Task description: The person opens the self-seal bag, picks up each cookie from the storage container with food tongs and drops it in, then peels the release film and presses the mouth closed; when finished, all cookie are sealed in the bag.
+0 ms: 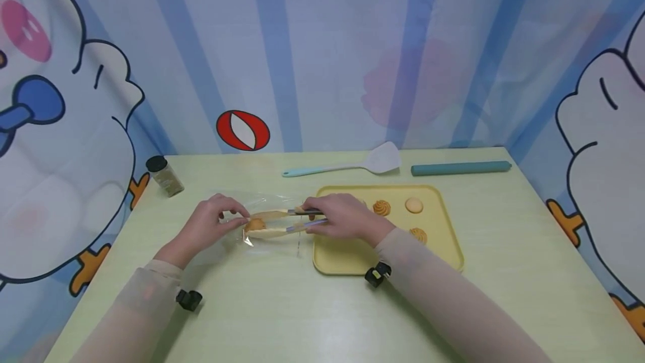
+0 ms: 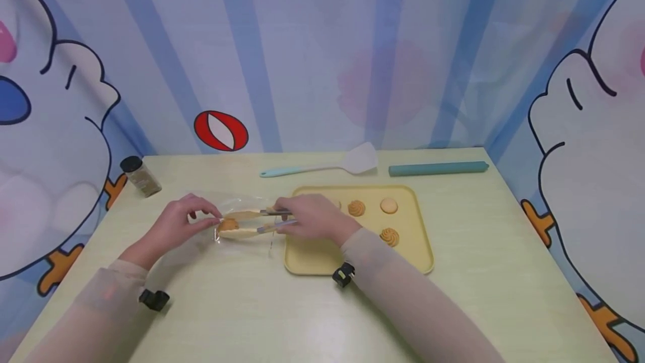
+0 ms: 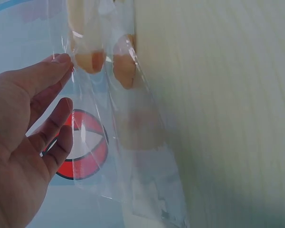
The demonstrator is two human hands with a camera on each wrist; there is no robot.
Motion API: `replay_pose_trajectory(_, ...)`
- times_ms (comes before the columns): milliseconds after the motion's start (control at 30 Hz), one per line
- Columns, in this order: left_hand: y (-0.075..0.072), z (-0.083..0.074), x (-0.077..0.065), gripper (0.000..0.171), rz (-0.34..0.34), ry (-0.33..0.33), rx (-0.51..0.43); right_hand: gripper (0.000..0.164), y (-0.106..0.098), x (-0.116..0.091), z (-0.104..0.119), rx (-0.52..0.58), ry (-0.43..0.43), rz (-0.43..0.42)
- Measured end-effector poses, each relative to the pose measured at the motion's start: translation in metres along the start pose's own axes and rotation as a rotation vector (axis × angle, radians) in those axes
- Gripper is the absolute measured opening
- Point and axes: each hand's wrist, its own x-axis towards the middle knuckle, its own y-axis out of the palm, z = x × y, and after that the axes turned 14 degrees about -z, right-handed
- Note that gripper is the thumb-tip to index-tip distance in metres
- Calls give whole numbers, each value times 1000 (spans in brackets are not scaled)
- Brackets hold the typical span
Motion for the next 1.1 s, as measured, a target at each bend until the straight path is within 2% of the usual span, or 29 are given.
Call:
replay_pose_trajectory(400,0,-4,2,14,-33,0,-15,42,7,7,3,2,32,4)
replay_pose_trajectory(767,-2,-5,4,14,-18,-30,-24,43,13,18,12,4,47,10)
replay_pose_trajectory(900,-1,-3,2,13,-25,-19,-21,44,10,16,14,-4,54,12)
replay_pose_trajectory(1100,0,-3,1,13,-11,-41,-15,46,0,4,13,-16,76,8)
